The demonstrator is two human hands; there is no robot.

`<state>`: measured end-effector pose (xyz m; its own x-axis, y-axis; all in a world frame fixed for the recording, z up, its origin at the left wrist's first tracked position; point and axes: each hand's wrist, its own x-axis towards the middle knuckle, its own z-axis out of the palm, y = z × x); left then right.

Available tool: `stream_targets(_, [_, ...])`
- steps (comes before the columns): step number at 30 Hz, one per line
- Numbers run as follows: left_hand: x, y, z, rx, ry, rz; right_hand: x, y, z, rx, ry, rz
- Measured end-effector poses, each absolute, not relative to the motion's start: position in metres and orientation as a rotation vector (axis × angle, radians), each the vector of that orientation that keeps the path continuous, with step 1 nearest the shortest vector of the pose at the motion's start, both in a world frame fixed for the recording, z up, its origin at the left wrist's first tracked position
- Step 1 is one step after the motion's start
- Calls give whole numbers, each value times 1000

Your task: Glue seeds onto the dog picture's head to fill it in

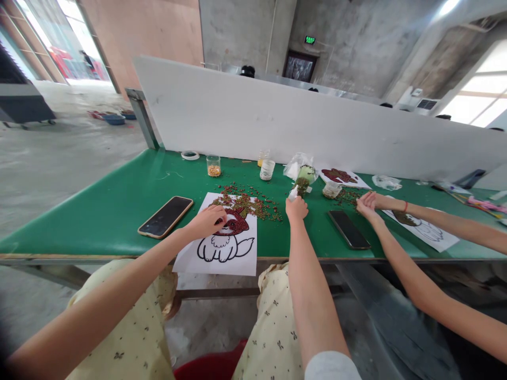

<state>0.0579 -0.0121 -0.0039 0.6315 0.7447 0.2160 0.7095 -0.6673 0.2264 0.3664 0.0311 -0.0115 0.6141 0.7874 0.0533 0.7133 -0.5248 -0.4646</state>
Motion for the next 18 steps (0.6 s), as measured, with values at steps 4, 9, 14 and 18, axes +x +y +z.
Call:
stream_targets(4, [59,-12,-2,2710,1238,420,367,31,-12,-2396,-1191,225])
stream_targets(9, [59,-13,-2,2714,1243,414,367,31,-12,-2395,-1191,225])
stream_targets(14, [59,-13,-4,2712,1258,418,367,31,-12,-2395,-1191,225])
stream_targets(18, [58,-12,-5,2715,1260,429,367,31,-12,-2392,-1191,224])
